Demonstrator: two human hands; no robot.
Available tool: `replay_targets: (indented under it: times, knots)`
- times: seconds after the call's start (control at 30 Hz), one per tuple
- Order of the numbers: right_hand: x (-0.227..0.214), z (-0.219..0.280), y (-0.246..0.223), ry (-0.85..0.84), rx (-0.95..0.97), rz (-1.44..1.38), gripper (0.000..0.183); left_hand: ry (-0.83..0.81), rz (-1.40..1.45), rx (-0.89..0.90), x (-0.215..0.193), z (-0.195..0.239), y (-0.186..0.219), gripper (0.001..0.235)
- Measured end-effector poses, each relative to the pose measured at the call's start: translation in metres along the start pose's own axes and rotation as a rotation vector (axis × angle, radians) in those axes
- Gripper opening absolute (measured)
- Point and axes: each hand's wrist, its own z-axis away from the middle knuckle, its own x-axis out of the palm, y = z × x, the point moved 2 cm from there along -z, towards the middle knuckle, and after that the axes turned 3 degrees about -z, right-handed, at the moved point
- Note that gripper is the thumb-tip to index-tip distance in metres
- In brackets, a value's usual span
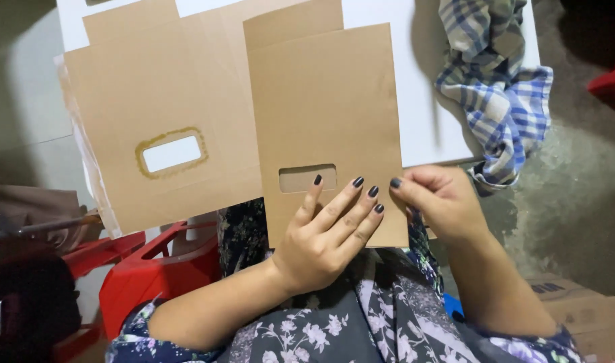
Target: Folding flat cardboard templates into boxes on a table.
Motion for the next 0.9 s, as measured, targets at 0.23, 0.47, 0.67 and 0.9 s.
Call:
replay_targets:
  times: [0.23, 0.47, 0.67, 0.9]
  knots:
    - [0.001, -0.022, -0.006, 0.111, -0.04, -0.042, 0.028, -0.019, 0.031, 0.032, -0.019, 0.008, 0.012, 0.04]
    - [0.001, -0.047, -0.018, 0.208, -0.092, -0.117, 0.023, 0.0, 0.039, 0.027, -0.026, 0.016, 0.026, 0.037]
    - [-0.001, -0.07, -0.024, 0.314, -0.119, -0.083, 0.022, 0.02, 0.047, 0.035, -0.024, 0.022, 0.032, 0.033]
    - [-0.01, -0.099, -0.021, 0.421, -0.105, -0.141, 0.015, 0.011, 0.003, 0.055, -0.017, 0.031, 0.036, 0.031]
